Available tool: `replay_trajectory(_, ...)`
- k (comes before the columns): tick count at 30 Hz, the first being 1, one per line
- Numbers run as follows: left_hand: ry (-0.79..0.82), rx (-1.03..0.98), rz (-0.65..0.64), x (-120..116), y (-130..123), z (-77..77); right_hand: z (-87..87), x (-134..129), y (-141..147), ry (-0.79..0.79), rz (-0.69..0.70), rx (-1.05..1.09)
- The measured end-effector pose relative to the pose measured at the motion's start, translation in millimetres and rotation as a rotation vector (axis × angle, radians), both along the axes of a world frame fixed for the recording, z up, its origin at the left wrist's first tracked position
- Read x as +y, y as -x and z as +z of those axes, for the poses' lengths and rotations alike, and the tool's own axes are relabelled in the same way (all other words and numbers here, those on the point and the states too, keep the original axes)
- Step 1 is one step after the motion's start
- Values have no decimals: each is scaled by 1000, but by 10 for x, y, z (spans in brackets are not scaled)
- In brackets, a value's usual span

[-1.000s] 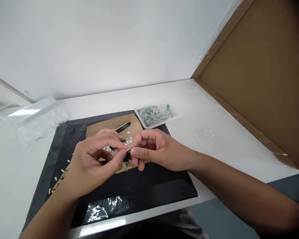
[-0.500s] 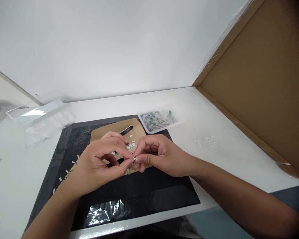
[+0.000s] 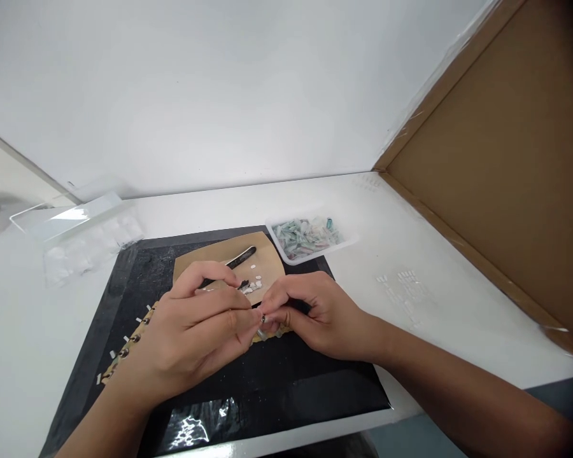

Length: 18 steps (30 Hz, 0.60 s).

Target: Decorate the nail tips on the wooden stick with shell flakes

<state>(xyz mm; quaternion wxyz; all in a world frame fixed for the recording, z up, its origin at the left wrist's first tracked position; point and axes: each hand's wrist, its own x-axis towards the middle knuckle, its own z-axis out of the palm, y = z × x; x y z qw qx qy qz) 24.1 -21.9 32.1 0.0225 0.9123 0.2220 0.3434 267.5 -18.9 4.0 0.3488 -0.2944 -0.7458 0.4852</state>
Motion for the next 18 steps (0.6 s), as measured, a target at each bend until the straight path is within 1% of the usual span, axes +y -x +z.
replay_trajectory(6, -6, 0, 51, -3, 1, -11, 6, -15, 12, -64, -62, 1)
replay_trajectory(9, -13, -41, 67, 37, 1, -44, 15, -15, 24, -95, -98, 6)
replay_trajectory(11, 17, -89, 74, 67, -7, -65, 15, -10, 28, -139, -135, -3)
replay_trajectory(15, 126, -193, 77, 87, -29, -100, -14, 6, 21, -336, -247, -32)
replay_trajectory(18, 220, -242, 78, 55, -37, -118, -46, 16, 16, -474, -274, -25)
